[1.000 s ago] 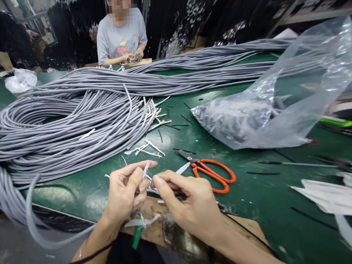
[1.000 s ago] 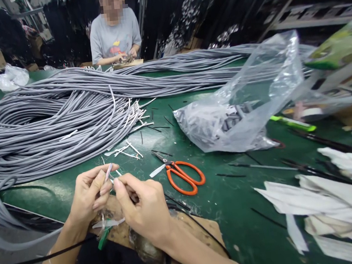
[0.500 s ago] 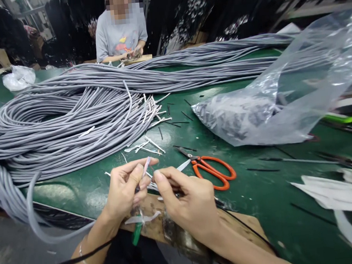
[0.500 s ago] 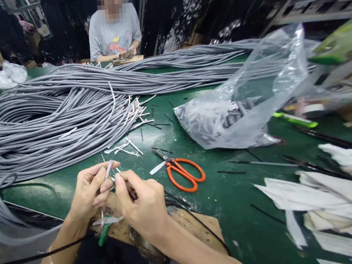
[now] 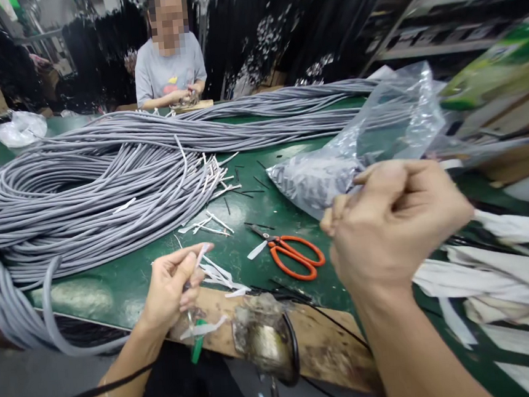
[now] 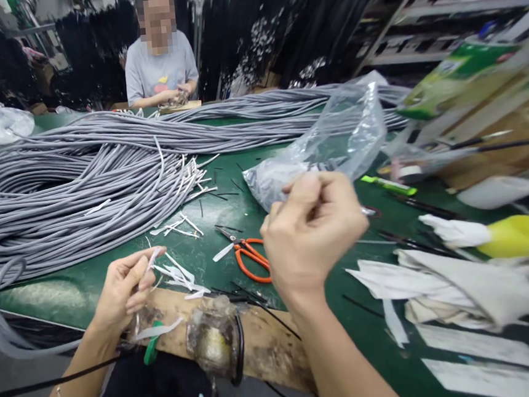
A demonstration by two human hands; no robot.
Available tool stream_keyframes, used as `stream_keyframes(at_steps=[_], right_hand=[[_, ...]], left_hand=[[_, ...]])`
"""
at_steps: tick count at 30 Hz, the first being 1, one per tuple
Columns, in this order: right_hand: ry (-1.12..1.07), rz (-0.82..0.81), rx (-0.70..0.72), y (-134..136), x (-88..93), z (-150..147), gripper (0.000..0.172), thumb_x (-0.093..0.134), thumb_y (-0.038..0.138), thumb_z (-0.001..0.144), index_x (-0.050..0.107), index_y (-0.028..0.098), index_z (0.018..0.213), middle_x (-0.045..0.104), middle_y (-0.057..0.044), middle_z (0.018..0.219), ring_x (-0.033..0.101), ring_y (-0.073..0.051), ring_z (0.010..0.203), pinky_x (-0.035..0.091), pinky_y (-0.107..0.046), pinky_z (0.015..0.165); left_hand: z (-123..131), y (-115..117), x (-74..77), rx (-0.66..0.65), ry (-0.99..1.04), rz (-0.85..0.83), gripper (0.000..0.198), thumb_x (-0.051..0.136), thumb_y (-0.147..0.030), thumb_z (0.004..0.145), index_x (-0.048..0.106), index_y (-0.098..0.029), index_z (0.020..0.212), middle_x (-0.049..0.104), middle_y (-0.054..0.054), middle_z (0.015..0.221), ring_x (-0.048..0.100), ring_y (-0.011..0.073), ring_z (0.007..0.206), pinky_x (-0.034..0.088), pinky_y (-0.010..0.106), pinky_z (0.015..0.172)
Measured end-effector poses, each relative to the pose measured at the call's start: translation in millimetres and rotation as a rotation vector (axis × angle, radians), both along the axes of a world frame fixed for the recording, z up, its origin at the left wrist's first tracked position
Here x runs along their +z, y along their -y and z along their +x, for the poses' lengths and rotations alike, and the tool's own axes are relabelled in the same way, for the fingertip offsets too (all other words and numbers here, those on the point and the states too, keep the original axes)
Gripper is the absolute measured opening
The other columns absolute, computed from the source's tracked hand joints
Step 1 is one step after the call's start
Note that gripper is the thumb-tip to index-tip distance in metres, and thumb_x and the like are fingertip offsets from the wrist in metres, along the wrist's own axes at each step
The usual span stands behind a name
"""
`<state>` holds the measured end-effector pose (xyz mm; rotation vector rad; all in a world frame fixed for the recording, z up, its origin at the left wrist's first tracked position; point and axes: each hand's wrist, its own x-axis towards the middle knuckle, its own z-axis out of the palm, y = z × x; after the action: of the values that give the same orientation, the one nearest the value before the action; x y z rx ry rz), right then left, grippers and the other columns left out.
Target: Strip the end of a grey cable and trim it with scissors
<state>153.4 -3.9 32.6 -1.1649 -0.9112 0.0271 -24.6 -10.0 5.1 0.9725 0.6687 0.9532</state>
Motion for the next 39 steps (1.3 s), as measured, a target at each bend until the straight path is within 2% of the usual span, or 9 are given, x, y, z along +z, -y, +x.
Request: stream_keyframes(at_steps=[4, 12, 17, 20, 24, 27, 30, 33, 39], right_hand=[[0.795, 0.011, 0.436, 2, -8.1, -3, 0.022, 0.05, 0.008, 0.078, 0.056, 0.004, 0.099, 0.051, -0.002, 0.066, 0.036, -0.002, 0.049, 0.041, -0.015, 0.065], [1.059, 0.31, 0.368, -4, -25.5, -9, 0.019, 0.058, 0.003, 0.068, 0.063, 0.01, 0.084, 0.039, 0.001, 0.051, 0.028, -0.006, 0.05, 0.024, -0.021, 0.049], [0.846, -0.016, 0.562, 3, -24.2, -7, 0.008, 0.054, 0.005, 0.07, 0.058, 0.012, 0.068, 0.054, 0.004, 0.062, 0.046, -0.003, 0.053, 0.032, -0.017, 0.05], [0.736, -0.377, 0.717, 2, -22.5, -9, 0.011, 0.053, 0.012, 0.07, 0.056, 0.01, 0.06, 0.044, 0.003, 0.048, 0.033, -0.002, 0.042, 0.023, -0.016, 0.042], [0.271, -0.831, 0.979, -9, -18.5, -9, 0.017, 0.054, 0.021, 0.063, 0.052, 0.005, 0.056, 0.03, 0.001, 0.048, 0.022, -0.003, 0.047, 0.016, -0.019, 0.044], [-0.017, -0.765, 1.137, -9, -18.4, -12, 0.032, 0.055, 0.035, 0.054, 0.049, 0.004, 0.058, 0.034, -0.001, 0.05, 0.025, -0.005, 0.049, 0.017, -0.019, 0.046], [0.308, -0.466, 0.993, 4, -19.1, -17, 0.029, 0.048, 0.031, 0.073, 0.054, 0.003, 0.065, 0.033, -0.001, 0.049, 0.023, -0.004, 0.044, 0.016, -0.019, 0.039], [0.701, -0.073, 0.731, 16, -17.2, -17, 0.009, 0.049, 0.003, 0.071, 0.054, 0.007, 0.065, 0.045, 0.002, 0.051, 0.034, 0.0, 0.043, 0.026, -0.012, 0.043], [0.543, -0.256, 0.704, 3, -17.9, -5, 0.015, 0.052, 0.014, 0.072, 0.056, 0.006, 0.06, 0.039, 0.0, 0.046, 0.023, -0.003, 0.041, 0.02, -0.015, 0.036]], left_hand=[[-6, -4, 5.4, -0.061, -0.001, -0.001, 0.061, 0.059, -0.036, 0.075, 0.037, -0.008, 0.124, 0.031, -0.005, 0.052, 0.015, -0.0026, 0.032, 0.011, 0.007, 0.028], [-3, -7, 9.0, -0.268, 0.022, -0.083, 0.069, 0.058, -0.035, 0.076, 0.027, -0.006, 0.131, 0.027, -0.007, 0.053, 0.006, -0.0024, 0.034, 0.006, 0.009, 0.029], [-4, -10, 3.5, -0.114, -0.644, 0.408, 0.043, 0.046, -0.043, 0.082, 0.056, -0.002, 0.079, 0.042, 0.002, 0.053, 0.036, 0.003, 0.043, 0.028, 0.016, 0.042], [-3, -11, -2.7, -0.004, -0.954, 0.9, 0.028, 0.046, -0.03, 0.084, 0.064, -0.011, 0.074, 0.054, 0.002, 0.068, 0.046, 0.0046, 0.064, 0.034, 0.016, 0.06], [-2, -9, -7.2, 0.083, -0.849, 1.204, 0.014, 0.051, -0.014, 0.079, 0.064, -0.012, 0.08, 0.056, 0.001, 0.078, 0.049, 0.0034, 0.071, 0.037, 0.013, 0.065], [1, -8, -6.4, 0.243, -0.691, 1.11, 0.009, 0.057, -0.015, 0.074, 0.064, -0.009, 0.077, 0.055, 0.003, 0.071, 0.05, 0.0035, 0.066, 0.039, 0.013, 0.06], [5, -9, -5.7, 0.438, -0.691, 0.856, 0.018, 0.057, -0.026, 0.076, 0.064, -0.009, 0.072, 0.055, 0.004, 0.067, 0.049, 0.0048, 0.061, 0.038, 0.015, 0.056], [6, -7, -6.4, 0.381, -0.816, 0.86, 0.025, 0.048, -0.028, 0.083, 0.061, -0.009, 0.073, 0.056, 0.002, 0.069, 0.049, 0.0041, 0.062, 0.036, 0.015, 0.06], [0, -3, -10.9, -0.037, -1.089, 1.256, 0.032, 0.031, -0.027, 0.091, 0.057, -0.01, 0.096, 0.048, 0.005, 0.076, 0.043, 0.0104, 0.068, 0.033, 0.022, 0.063]])
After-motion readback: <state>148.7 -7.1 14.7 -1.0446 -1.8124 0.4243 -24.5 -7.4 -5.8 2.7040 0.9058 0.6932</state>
